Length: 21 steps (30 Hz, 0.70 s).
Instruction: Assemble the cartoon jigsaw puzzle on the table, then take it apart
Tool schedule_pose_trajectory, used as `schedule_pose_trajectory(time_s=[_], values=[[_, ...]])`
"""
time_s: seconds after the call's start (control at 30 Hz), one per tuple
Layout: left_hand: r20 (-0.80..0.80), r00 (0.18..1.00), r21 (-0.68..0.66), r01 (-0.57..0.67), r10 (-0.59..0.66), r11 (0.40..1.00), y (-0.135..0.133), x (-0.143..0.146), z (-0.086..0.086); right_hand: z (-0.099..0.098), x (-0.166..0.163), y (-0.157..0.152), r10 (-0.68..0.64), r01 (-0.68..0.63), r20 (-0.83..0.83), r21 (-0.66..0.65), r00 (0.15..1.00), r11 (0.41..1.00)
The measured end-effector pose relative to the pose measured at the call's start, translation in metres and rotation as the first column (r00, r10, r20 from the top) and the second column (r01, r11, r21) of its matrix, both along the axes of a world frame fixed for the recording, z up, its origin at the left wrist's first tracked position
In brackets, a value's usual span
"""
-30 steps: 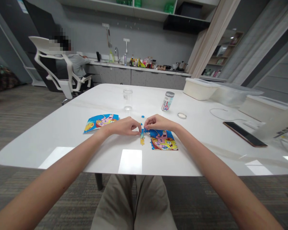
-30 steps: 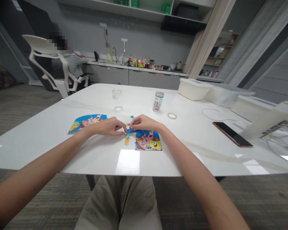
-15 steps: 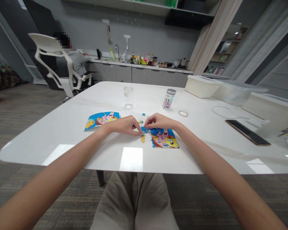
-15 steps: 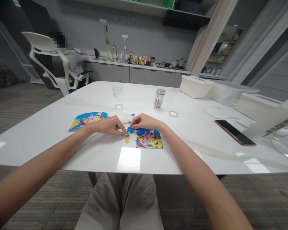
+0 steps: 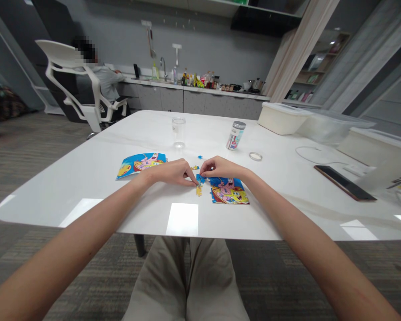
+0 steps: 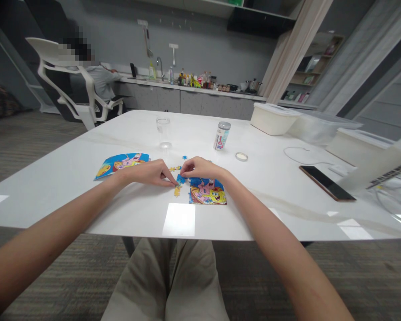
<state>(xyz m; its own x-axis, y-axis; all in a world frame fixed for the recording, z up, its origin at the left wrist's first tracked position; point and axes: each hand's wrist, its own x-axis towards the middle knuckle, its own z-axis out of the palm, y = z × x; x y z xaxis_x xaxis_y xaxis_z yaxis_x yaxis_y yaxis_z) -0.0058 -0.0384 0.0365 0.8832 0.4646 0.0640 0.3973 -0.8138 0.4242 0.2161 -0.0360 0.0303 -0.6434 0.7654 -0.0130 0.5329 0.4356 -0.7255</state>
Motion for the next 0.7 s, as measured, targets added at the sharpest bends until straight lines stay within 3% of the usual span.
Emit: schedule_pose_trajectory(time_s=[0.3,0.5,0.6,0.7], values=[[-0.010,1.000,0.019,-0.011,0.011,1.000,-0.002,0.000,0.002,-0.001,-0.004,-0.002,-0.007,0.007,0.008,0.064,1.000,0.998],[-0.013,1.000,0.016,-0.011,0.011,1.000,-0.002,0.001,0.002,0.001,0.000,0.000,-0.035,0.034,-0.090,-0.019,0.995,0.999],[-0.002,1.000,0.005,-0.004,0.004,1.000,-0.002,0.001,0.002,-0.001,0.009,0.010,-0.236,0.233,-0.214,-0.041,0.948,0.972],[0.003,1.000,0.002,0.004,-0.004,1.000,0.000,0.000,0.001,-0.006,0.024,0.024,-0.488,0.512,-0.273,0.023,0.829,0.858]])
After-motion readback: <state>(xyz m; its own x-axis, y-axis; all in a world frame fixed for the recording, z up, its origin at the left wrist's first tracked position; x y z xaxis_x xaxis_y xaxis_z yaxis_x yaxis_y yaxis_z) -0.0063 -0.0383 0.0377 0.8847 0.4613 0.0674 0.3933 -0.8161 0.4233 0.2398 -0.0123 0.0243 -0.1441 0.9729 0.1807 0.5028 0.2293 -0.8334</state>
